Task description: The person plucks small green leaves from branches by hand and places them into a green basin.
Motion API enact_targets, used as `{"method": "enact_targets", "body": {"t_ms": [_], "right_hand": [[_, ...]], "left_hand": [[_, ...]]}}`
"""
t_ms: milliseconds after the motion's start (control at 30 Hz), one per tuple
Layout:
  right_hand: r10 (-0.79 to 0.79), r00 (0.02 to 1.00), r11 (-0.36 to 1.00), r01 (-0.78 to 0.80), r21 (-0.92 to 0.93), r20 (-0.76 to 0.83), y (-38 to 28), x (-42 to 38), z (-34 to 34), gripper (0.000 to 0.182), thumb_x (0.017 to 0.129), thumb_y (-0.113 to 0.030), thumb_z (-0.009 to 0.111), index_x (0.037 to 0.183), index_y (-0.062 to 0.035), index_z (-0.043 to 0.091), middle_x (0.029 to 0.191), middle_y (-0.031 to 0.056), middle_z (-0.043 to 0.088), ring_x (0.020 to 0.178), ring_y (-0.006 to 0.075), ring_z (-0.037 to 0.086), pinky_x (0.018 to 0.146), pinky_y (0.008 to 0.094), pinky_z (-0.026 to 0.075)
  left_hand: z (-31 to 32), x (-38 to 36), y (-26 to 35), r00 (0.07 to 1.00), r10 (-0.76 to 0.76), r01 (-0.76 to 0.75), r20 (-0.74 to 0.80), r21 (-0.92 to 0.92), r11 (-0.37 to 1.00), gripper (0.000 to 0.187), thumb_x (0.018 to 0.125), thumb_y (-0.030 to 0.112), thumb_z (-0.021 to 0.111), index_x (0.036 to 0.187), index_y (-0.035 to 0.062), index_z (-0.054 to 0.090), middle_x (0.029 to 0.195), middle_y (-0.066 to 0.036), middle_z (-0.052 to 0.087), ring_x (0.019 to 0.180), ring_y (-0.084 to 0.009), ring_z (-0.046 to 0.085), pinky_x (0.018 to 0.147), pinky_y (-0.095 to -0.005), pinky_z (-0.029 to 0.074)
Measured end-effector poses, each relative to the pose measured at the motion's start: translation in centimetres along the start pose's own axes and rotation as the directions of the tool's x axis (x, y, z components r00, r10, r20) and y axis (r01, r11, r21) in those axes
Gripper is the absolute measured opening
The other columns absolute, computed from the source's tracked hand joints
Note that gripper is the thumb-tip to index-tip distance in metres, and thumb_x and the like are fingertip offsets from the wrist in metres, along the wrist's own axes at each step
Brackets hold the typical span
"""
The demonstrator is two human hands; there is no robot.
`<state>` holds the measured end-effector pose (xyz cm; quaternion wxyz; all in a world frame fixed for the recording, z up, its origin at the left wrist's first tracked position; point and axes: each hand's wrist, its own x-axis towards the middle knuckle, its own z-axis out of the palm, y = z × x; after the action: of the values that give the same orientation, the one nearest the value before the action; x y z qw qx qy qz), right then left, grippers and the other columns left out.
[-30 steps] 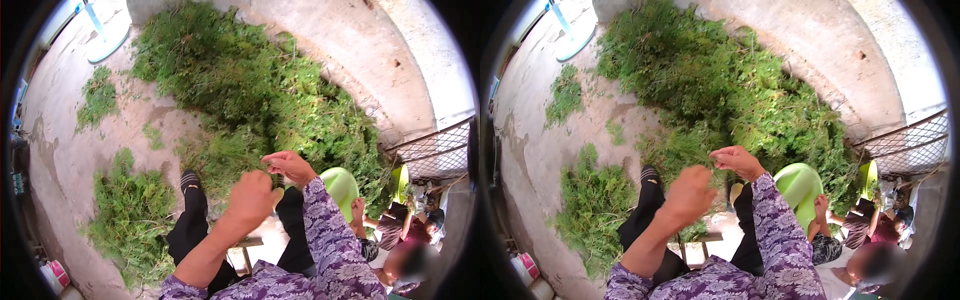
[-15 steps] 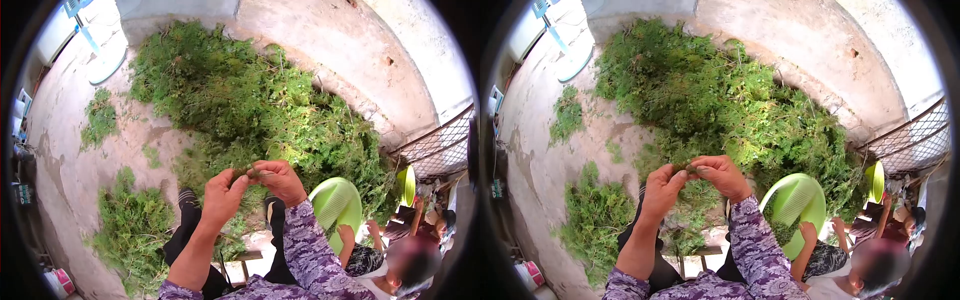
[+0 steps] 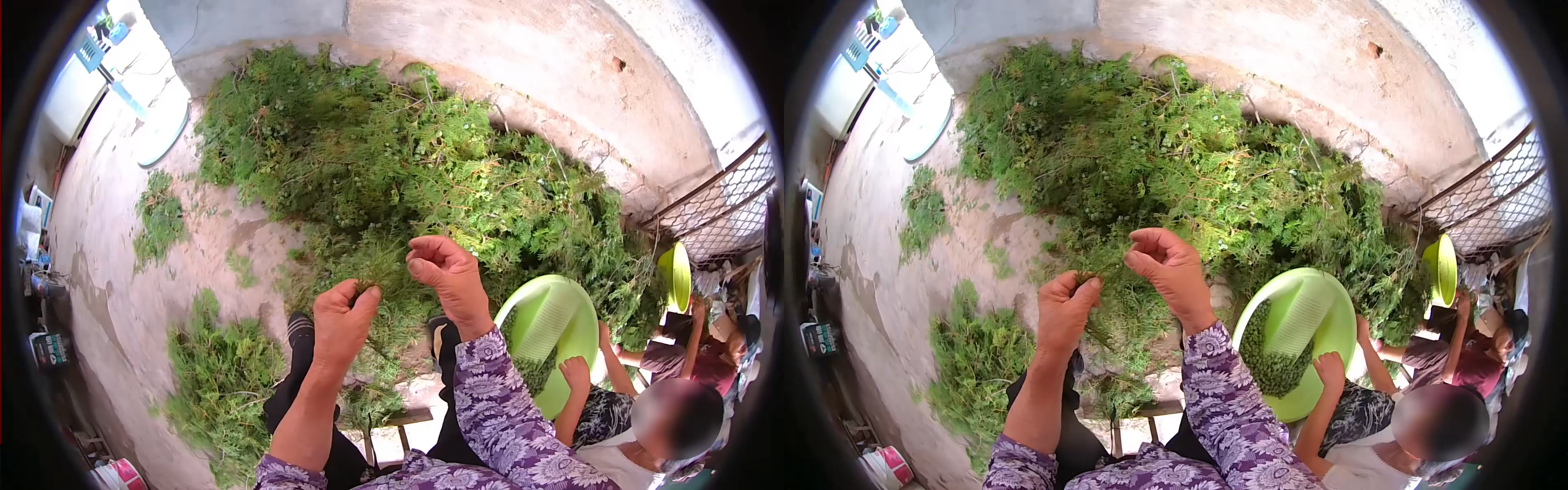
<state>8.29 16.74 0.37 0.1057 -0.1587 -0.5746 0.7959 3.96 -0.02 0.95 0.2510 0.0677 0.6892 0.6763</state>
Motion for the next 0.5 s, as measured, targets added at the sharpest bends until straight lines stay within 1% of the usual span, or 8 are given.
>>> {"method": "enact_targets", "body": {"t_ms": [33,100,133,167,233,300,367,500], "right_hand": [[-0.002,1.0,1.0,0.002,0.003,-0.005,-0.2,-0.1,0.1,0.03,0.076,-0.008,0.066,0.104,-0.0031,0.056,0.087,0.0021,0.059,0.078,0.0071,0.055,0.069,0.0214,0.046],[-0.011,0.999,0.992,0.017,-0.122,0.05,-0.5,-0.5,0.4,0.033,0.076,-0.011,0.065,0.108,-0.005,0.055,0.084,0.0002,0.057,0.075,0.006,0.052,0.067,0.019,0.044],[-0.073,0.995,0.964,0.088,-0.251,0.067,-0.3,-0.6,0.5,0.033,0.076,-0.009,0.064,0.107,-0.0033,0.056,0.084,0.0027,0.058,0.075,0.008,0.053,0.068,0.0208,0.044],[-0.074,0.995,0.965,0.087,-0.249,0.064,-0.1,-0.6,0.4,0.033,0.076,-0.009,0.064,0.107,-0.0033,0.056,0.084,0.0027,0.058,0.075,0.008,0.053,0.068,0.0208,0.044],[-0.15,0.978,0.861,0.202,-0.467,0.147,0.1,-0.7,0.4,0.027,0.076,-0.007,0.062,0.102,-0.0006,0.058,0.085,0.0051,0.059,0.075,0.0095,0.054,0.068,0.0224,0.045],[-0.186,0.976,0.855,0.219,-0.471,0.117,0.4,-0.7,0.8,0.023,0.076,-0.006,0.06,0.098,0.0011,0.059,0.084,0.0077,0.06,0.073,0.0116,0.056,0.066,0.0231,0.046],[-0.318,0.941,0.735,0.32,-0.598,0.114,0.8,-0.7,1.0,0.022,0.075,-0.005,0.06,0.095,0.0015,0.06,0.081,0.0088,0.061,0.069,0.0125,0.057,0.062,0.0239,0.046],[-0.241,0.97,0.833,0.207,-0.514,0.0,1.1,-0.6,1.3,0.019,0.073,-0.004,0.059,0.091,0.0015,0.061,0.077,0.0095,0.062,0.065,0.0131,0.058,0.057,0.0252,0.046]], "left_hand": [[0.2,0.1,-0.1,1.0,0.0,0.0,0.005,0.004,1.0,0.013,0.082,0.01,0.057,0.071,0.0016,0.056,0.061,0.009,0.044,0.055,-0.0006,0.034,0.047,-0.0188,0.027],[0.6,0.2,-0.2,1.0,0.017,-0.016,0.011,-0.07,0.997,0.013,0.081,0.01,0.056,0.071,0.0018,0.056,0.061,0.009,0.044,0.055,-0.0003,0.033,0.047,-0.019,0.027],[0.8,0.2,-0.2,1.0,0.016,-0.015,0.014,-0.067,0.998,0.013,0.081,0.01,0.056,0.071,0.0018,0.056,0.061,0.009,0.044,0.055,-0.0003,0.033,0.047,-0.019,0.027],[0.9,0.3,-0.2,1.0,0.017,-0.016,0.014,-0.061,0.998,0.013,0.081,0.009,0.056,0.071,0.002,0.056,0.061,0.01,0.043,0.055,-0.0001,0.033,0.047,-0.0188,0.027],[1.1,0.3,-0.2,1.0,0.016,-0.015,0.015,-0.05,0.999,0.013,0.082,0.009,0.056,0.071,0.0021,0.056,0.061,0.01,0.043,0.055,0.0,0.033,0.047,-0.0187,0.027],[1.3,0.3,0.0,1.0,-0.002,0.003,0.022,-0.076,0.997,0.013,0.081,0.009,0.056,0.07,0.0024,0.056,0.06,0.01,0.042,0.054,0.0003,0.032,0.046,-0.0183,0.026],[1.3,0.3,0.1,0.999,-0.013,0.015,0.03,-0.065,0.998,0.014,0.081,0.009,0.056,0.068,0.0031,0.055,0.06,0.01,0.042,0.054,0.0003,0.031,0.045,-0.0185,0.024],[0.9,0.4,0.1,0.999,-0.03,0.033,0.046,-0.08,0.996,0.02,0.08,0.009,0.057,0.062,0.0057,0.049,0.057,0.01,0.038,0.052,0.0003,0.027,0.043,-0.0197,0.021]]}}
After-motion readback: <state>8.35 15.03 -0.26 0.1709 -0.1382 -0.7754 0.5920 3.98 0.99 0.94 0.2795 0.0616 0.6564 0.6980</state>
